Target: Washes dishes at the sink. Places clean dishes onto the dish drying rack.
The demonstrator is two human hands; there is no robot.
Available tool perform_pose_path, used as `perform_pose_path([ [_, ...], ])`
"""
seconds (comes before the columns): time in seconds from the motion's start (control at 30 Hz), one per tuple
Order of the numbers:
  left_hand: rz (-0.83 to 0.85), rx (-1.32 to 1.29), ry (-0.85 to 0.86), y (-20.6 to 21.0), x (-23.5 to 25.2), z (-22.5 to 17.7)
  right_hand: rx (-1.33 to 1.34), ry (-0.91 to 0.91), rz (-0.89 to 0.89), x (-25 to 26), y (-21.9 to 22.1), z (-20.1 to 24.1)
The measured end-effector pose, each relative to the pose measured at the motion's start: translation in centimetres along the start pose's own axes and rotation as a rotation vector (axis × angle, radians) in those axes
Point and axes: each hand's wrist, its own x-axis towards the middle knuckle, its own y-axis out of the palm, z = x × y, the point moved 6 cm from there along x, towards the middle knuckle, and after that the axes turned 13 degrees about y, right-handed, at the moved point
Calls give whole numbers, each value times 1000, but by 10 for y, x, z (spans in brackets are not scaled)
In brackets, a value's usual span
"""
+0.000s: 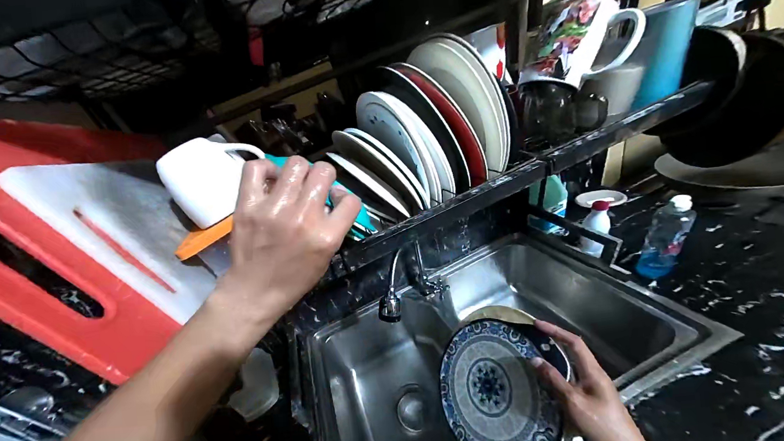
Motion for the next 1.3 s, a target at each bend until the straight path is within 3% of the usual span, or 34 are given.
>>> perform_pose_path([
  [0.27, -55, 48, -241, 25, 1, 0, 37, 8, 27, -4, 3, 10],
  [0.47, -134, -3, -179, 12, -2, 7, 104, 110, 43, -10, -12, 6],
  [0.6, -137, -42, -194, 45, -14, -2, 145, 103, 18, -9, -18, 3],
  [0.73, 139, -274, -271, 90, -17, 0, 151, 90, 11, -7, -20, 8],
  [0.83, 343, -395, -309, 99, -7, 2, 137, 51, 24, -5, -17, 8],
  [0.93, 371, -470, -310, 88, 2, -12, 104, -5, 46, -7, -16, 9],
  [1.03, 181, -516, -332, 52, 5, -48, 100, -18, 80, -10, -15, 12],
  [1.1, 144, -626, -340, 38, -6, -97, 114, 1, 83, -10, -12, 13],
  [1.13, 165, -744, -329, 38, -16, -130, 116, 18, 74, -10, -10, 13],
  [1.23, 470, -1220, -258, 39, -43, -237, 125, 116, 38, -7, -5, 9],
  [1.3, 515, -1286, -287, 42, -60, -280, 135, 221, 26, -5, 1, 3],
])
